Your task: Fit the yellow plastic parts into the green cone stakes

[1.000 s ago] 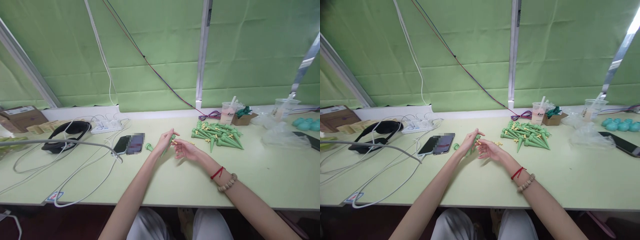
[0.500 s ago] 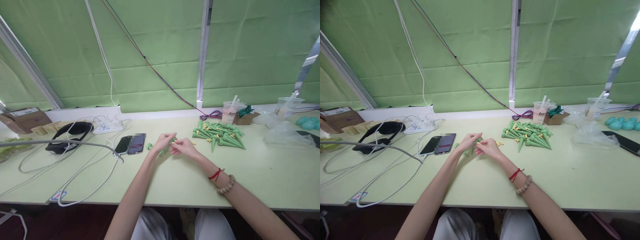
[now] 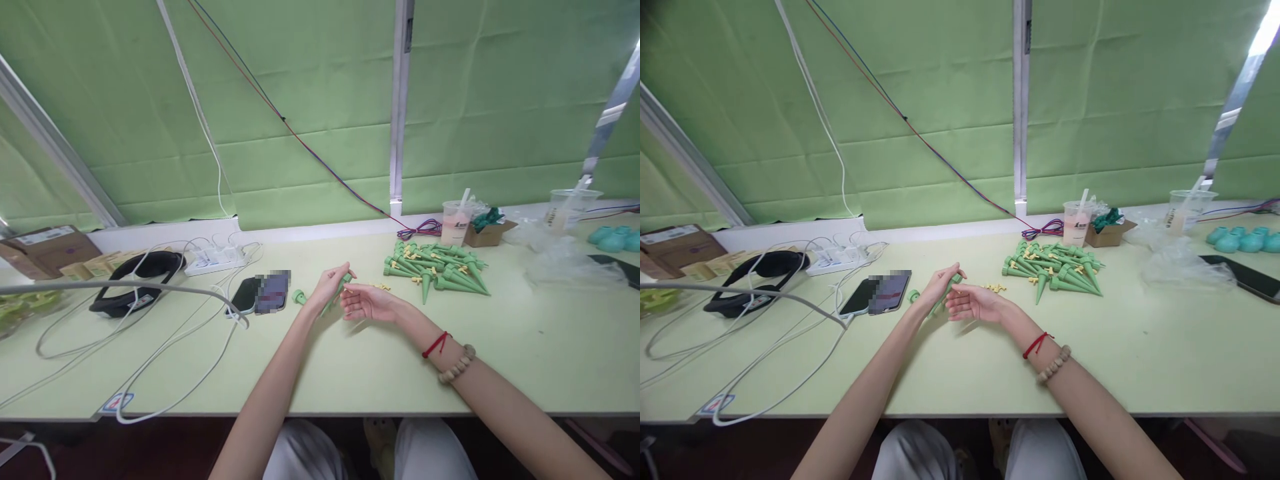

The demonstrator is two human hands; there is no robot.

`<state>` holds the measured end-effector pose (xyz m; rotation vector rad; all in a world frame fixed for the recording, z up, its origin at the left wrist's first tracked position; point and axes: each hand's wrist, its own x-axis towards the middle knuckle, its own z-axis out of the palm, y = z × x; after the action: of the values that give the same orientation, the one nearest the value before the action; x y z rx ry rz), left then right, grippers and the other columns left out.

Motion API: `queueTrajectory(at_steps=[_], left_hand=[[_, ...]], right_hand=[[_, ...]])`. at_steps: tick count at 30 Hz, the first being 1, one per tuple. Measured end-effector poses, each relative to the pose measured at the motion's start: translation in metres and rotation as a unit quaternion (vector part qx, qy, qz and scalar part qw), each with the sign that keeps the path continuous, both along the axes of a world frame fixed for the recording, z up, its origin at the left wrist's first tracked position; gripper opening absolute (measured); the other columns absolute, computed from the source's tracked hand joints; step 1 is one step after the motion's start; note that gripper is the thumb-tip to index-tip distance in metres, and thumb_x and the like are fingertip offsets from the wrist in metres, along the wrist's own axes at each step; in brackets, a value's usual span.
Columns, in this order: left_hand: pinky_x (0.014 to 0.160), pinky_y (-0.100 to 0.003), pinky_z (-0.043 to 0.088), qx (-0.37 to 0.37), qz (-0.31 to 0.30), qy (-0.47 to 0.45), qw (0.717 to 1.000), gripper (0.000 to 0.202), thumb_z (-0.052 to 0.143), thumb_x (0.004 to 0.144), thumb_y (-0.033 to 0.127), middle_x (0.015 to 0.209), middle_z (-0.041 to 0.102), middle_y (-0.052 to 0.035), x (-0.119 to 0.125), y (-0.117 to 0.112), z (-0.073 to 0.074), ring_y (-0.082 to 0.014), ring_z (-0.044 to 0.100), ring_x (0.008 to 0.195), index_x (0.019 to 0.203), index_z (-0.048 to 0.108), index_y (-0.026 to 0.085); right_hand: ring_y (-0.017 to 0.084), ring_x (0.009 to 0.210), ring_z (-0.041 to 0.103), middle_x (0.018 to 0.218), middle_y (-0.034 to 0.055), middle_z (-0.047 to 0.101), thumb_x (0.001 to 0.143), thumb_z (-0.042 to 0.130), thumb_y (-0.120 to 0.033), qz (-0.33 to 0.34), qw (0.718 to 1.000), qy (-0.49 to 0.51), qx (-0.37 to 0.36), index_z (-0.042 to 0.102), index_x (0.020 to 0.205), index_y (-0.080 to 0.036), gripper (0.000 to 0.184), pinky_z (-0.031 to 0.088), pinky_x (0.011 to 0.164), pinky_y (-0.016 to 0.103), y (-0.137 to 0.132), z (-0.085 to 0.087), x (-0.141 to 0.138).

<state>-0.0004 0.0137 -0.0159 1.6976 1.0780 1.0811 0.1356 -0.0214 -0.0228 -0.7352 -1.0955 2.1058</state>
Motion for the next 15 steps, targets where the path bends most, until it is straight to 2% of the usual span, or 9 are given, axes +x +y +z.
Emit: queueTrajectory(at_steps=[3, 7, 9, 12, 13, 14, 15], left_hand=[[0.044, -0.020, 0.029, 0.027, -0.022, 0.009, 0.999, 0.051, 0.048, 0.072, 0.062, 0.051, 0.044, 0.0016, -0.002, 0.000, 0.002, -0.0062, 0.036, 0.045, 0.065, 0.062, 0.013], [0.043, -0.020, 0.026, 0.009, -0.011, 0.048, 0.999, 0.049, 0.050, 0.071, 0.060, 0.048, 0.040, 0.0031, -0.004, 0.001, -0.003, -0.0060, 0.032, 0.043, 0.065, 0.061, 0.013], [0.041, -0.020, 0.025, 0.006, 0.022, 0.085, 0.996, 0.049, 0.051, 0.070, 0.059, 0.046, 0.038, 0.0031, -0.004, 0.002, -0.009, -0.0059, 0.031, 0.042, 0.060, 0.059, 0.012], [0.039, -0.020, 0.023, -0.006, 0.094, 0.117, 0.989, 0.049, 0.051, 0.069, 0.059, 0.042, 0.037, 0.0029, -0.003, 0.003, -0.015, -0.0059, 0.031, 0.038, 0.054, 0.056, 0.013], [0.038, -0.020, 0.023, -0.017, 0.108, 0.107, 0.988, 0.049, 0.051, 0.070, 0.059, 0.042, 0.038, 0.0026, -0.003, 0.002, -0.016, -0.0059, 0.031, 0.036, 0.056, 0.057, 0.013], [0.037, -0.020, 0.023, -0.028, 0.112, 0.087, 0.989, 0.049, 0.049, 0.071, 0.059, 0.042, 0.040, 0.0022, -0.002, 0.002, -0.015, -0.0061, 0.032, 0.035, 0.059, 0.058, 0.012], [0.036, -0.020, 0.023, -0.035, 0.108, 0.062, 0.992, 0.049, 0.048, 0.072, 0.059, 0.044, 0.042, 0.0019, -0.001, 0.001, -0.013, -0.0064, 0.033, 0.034, 0.062, 0.059, 0.012]], right_hand=[[0.009, 0.064, 0.062, 0.077, 0.0052, 0.066, 0.084, 0.051, -0.019, -0.019, 1.000, -0.002, -0.001, 0.063, 0.082, -0.010, 0.015, 0.053, 0.070, 0.024, 0.000, 0.000, 0.000], [0.010, 0.059, 0.061, 0.073, 0.0063, 0.066, 0.079, 0.058, -0.021, -0.078, 0.984, -0.122, 0.099, 0.064, 0.076, -0.011, 0.013, 0.053, 0.062, 0.023, 0.002, -0.008, -0.004], [0.011, 0.054, 0.059, 0.063, 0.0046, 0.063, 0.076, 0.060, -0.019, -0.139, 0.946, -0.211, 0.203, 0.062, 0.065, -0.012, 0.013, 0.050, 0.056, 0.022, 0.003, -0.016, -0.008], [0.009, 0.046, 0.050, 0.046, 0.0002, 0.052, 0.072, 0.059, -0.015, -0.239, 0.837, -0.310, 0.383, 0.051, 0.046, -0.015, 0.027, 0.044, 0.051, 0.019, 0.003, -0.025, -0.011], [0.008, 0.045, 0.048, 0.044, -0.0008, 0.049, 0.072, 0.058, -0.015, -0.255, 0.815, -0.318, 0.413, 0.049, 0.045, -0.015, 0.028, 0.043, 0.050, 0.019, 0.002, -0.025, -0.012], [0.008, 0.044, 0.047, 0.045, -0.0013, 0.049, 0.072, 0.059, -0.018, -0.259, 0.815, -0.310, 0.415, 0.050, 0.047, -0.015, 0.027, 0.042, 0.048, 0.018, 0.002, -0.024, -0.013], [0.008, 0.044, 0.047, 0.047, -0.0012, 0.051, 0.073, 0.060, -0.022, -0.252, 0.838, -0.287, 0.389, 0.053, 0.052, -0.015, 0.023, 0.042, 0.046, 0.018, 0.001, -0.021, -0.012]])
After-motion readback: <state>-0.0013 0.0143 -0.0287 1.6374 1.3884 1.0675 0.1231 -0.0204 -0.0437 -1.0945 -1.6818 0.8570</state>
